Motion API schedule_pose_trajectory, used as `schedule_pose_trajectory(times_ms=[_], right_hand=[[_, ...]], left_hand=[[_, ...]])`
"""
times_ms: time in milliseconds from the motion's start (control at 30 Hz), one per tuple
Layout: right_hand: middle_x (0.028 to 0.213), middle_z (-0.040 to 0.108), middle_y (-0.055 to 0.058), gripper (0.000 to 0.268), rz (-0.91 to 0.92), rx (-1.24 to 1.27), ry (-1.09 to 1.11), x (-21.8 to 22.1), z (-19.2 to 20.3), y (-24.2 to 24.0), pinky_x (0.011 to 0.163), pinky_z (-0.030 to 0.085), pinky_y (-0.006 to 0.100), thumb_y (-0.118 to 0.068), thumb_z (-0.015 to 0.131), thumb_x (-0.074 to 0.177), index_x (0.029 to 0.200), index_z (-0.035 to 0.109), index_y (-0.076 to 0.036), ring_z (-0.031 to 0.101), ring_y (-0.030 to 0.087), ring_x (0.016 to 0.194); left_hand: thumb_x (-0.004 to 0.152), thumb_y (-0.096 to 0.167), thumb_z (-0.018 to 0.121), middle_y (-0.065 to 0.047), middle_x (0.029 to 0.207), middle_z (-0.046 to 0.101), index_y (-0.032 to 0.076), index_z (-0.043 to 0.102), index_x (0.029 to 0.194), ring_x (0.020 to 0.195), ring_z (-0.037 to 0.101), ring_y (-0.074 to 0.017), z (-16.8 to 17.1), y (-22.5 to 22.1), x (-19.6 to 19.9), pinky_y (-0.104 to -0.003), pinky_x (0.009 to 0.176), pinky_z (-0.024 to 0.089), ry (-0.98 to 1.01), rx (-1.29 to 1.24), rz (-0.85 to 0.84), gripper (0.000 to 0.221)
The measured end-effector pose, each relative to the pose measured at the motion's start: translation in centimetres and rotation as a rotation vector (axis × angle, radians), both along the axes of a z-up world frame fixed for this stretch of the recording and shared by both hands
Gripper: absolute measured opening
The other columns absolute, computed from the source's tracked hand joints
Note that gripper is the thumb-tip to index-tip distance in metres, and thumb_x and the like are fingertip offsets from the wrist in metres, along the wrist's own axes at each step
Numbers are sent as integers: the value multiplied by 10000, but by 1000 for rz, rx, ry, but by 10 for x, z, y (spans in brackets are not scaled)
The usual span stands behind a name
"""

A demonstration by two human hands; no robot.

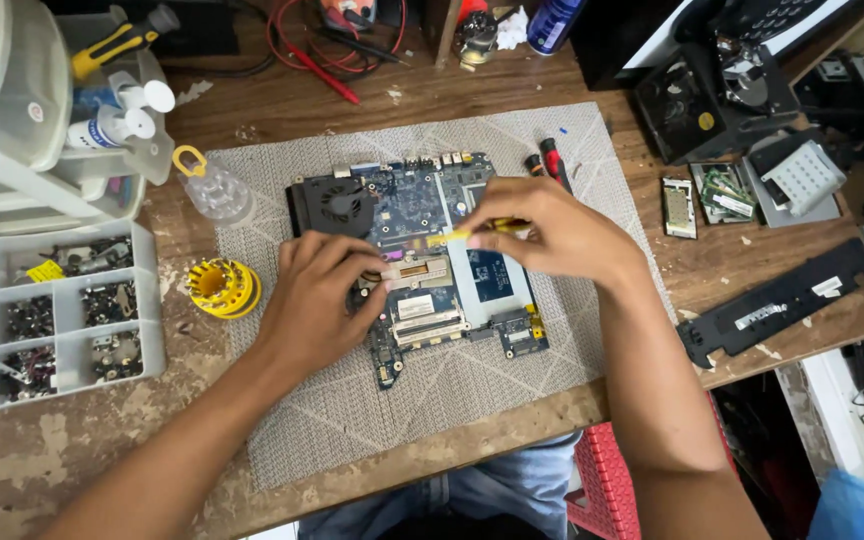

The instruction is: Unscrewing and removing a cooling fan component from a laptop motherboard on a repair bench.

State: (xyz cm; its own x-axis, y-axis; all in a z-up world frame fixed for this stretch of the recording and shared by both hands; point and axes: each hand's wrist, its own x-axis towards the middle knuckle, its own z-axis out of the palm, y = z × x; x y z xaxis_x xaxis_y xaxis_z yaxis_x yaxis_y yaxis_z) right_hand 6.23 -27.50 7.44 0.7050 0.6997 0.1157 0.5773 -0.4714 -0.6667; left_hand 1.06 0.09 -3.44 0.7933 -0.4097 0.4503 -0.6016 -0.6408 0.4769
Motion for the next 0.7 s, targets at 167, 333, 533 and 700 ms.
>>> schedule_pose_trajectory(times_ms=[167,333,533,700], right_hand=[[769,684,164,80,40,-75,152,6,-10,-4,643,540,389,-18,719,880,943,768,-7,641,279,647],[741,685,149,75,100,-98,259,10,-20,-8,614,542,402,-12,717,865,926,760,-2,636,283,611],[691,632,91,42,136,-70,307,16,-25,-13,566,501,349,-33,723,880,858,752,-13,566,221,557],[679,627,83,61,108,-144,315,15,-27,-1,536,488,314,-25,708,896,839,726,-14,562,194,528]], left_hand=[[884,240,728,42,1065,683,202,720,995,1038,599,-225,3,-1,-1,-416,898,398,-3,-3,13,118],[895,228,720,47,1061,678,196,725,1001,1036,595,-208,4,-2,-1,-399,890,395,-17,-10,6,111],[887,204,728,32,1048,688,175,730,982,1039,600,-221,6,-2,-2,-397,906,391,-12,-33,14,99],[915,211,709,43,1043,681,174,726,982,1049,589,-197,9,-1,-2,-378,906,381,-1,-17,9,79]])
